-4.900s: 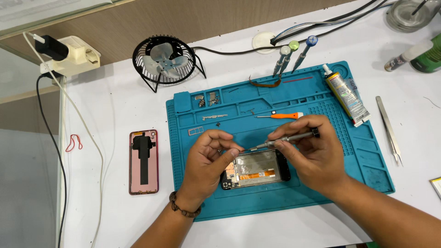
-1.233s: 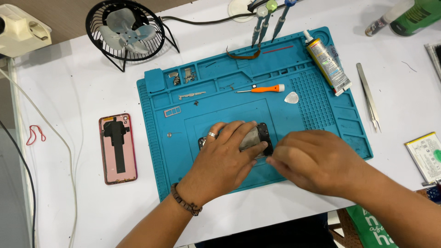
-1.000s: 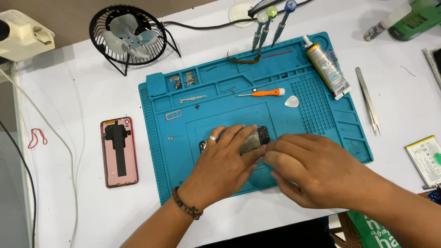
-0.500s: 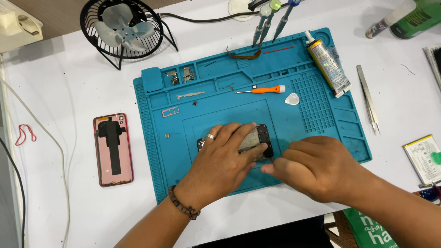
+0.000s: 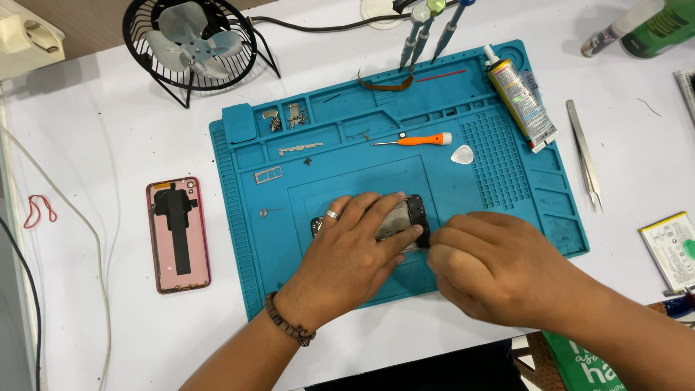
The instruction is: The person uses a screwdriver to remove screws from a disassembled smartphone placed on a blue work mat. They then use their hands to carefully lift and remove the internal battery from the phone chassis.
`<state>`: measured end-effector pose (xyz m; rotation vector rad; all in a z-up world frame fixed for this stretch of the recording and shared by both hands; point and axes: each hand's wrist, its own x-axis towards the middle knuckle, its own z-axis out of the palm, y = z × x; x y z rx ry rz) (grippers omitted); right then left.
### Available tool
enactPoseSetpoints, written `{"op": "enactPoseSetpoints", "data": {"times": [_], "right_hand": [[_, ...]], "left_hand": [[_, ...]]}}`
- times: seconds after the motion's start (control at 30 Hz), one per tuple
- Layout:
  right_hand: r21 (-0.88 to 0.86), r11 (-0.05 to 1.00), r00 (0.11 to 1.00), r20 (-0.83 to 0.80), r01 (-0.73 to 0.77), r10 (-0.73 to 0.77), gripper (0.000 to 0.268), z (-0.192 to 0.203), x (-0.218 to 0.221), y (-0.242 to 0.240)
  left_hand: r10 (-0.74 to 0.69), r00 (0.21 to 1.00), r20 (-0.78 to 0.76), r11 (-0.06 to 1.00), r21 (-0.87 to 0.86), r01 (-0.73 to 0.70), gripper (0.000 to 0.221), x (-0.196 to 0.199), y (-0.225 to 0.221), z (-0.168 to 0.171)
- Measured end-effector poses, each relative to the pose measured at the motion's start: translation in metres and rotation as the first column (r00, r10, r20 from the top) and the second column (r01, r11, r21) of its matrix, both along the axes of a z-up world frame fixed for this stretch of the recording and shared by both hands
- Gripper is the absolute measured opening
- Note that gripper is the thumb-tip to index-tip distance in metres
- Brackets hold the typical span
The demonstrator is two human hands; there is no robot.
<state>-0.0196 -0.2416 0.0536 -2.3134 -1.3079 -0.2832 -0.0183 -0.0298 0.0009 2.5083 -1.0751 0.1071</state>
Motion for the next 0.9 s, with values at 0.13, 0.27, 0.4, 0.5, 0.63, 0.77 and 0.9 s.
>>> {"op": "enactPoseSetpoints", "data": {"times": [0.13,0.27,0.4,0.5,0.63,0.77,0.9], "right_hand": [[0.099,0.993,0.994,0.083,0.058,-0.067,0.028,-0.012,0.000,-0.004],[0.009,1.000,0.998,0.056,0.013,-0.013,0.017,-0.002,0.000,0.000],[0.112,0.991,0.989,0.123,0.070,-0.084,0.029,-0.017,-0.005,-0.001],[0.004,0.998,0.990,0.132,0.059,-0.059,0.034,-0.012,-0.004,-0.002],[0.035,0.999,0.999,0.048,0.010,-0.011,0.009,-0.006,-0.006,0.004],[0.057,0.998,0.988,0.148,0.041,-0.049,0.026,-0.011,-0.006,0.002],[0.054,0.998,0.995,0.093,0.034,-0.039,0.011,-0.011,-0.010,0.003]], "left_hand": [[-0.010,0.999,-0.034,1.000,-0.022,0.009,0.035,0.000,0.001,-0.002],[-0.001,1.000,-0.025,1.000,-0.009,0.001,0.038,-0.001,0.001,-0.002],[-0.005,1.000,-0.020,0.999,-0.039,0.004,0.037,-0.001,0.001,-0.003],[0.003,1.000,0.010,0.998,-0.063,-0.003,0.042,-0.003,0.002,-0.002],[0.005,1.000,-0.007,1.000,-0.020,-0.005,0.042,-0.002,0.002,-0.001],[-0.015,0.999,-0.034,0.997,-0.070,0.012,0.037,0.000,0.006,0.002],[0.057,0.998,0.021,0.972,-0.230,-0.051,0.027,0.013,0.022,0.008]]}}
